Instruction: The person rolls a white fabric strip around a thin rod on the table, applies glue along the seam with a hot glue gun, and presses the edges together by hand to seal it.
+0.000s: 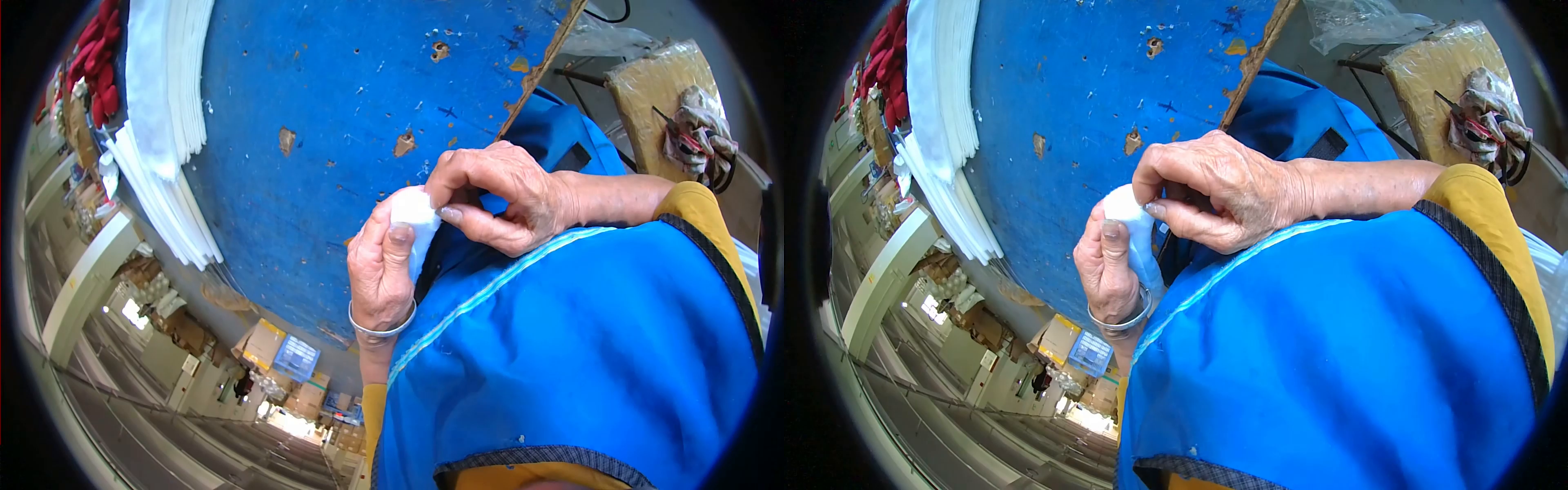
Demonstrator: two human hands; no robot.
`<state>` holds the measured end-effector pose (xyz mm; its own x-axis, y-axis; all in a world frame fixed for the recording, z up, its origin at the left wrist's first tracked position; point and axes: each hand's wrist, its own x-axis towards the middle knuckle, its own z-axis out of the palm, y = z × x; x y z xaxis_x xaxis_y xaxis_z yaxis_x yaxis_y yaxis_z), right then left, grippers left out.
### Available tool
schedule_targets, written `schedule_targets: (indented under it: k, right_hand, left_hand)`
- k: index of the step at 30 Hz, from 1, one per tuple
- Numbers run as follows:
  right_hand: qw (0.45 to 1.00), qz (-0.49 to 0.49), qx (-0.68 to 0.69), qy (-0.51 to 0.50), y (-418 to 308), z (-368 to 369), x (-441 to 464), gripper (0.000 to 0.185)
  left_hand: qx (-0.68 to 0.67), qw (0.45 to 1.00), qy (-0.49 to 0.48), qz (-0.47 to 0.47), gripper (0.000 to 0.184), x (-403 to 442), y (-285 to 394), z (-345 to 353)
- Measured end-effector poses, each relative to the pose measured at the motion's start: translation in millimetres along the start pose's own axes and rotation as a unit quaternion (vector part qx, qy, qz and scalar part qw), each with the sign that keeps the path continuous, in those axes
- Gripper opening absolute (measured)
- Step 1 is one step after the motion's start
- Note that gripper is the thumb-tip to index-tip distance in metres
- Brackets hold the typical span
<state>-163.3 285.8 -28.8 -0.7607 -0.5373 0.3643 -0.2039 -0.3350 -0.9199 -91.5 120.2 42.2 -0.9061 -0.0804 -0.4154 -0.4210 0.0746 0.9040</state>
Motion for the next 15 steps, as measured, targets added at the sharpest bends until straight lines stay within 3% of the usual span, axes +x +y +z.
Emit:
schedule_targets:
  k: [4,7,15]
  right_hand:
    - [1.000,0.001,-0.005,-0.013,-0.8,-0.4,0.2,0.013]
    - [0.999,0.015,-0.006,-0.043,-4.4,-4.8,0.7,0.014]
    - [1.000,0.008,-0.009,-0.028,-1.8,-2.1,0.5,0.015]
  left_hand:
    - [-0.022,1.000,0.003,0.003,0.039,0.7,-1.5,0.8]
    - [-0.060,0.996,-0.007,-0.063,0.045,-1.6,2.6,-3.7]
    - [-0.049,0.999,0.009,0.010,0.038,1.0,-3.5,1.8]
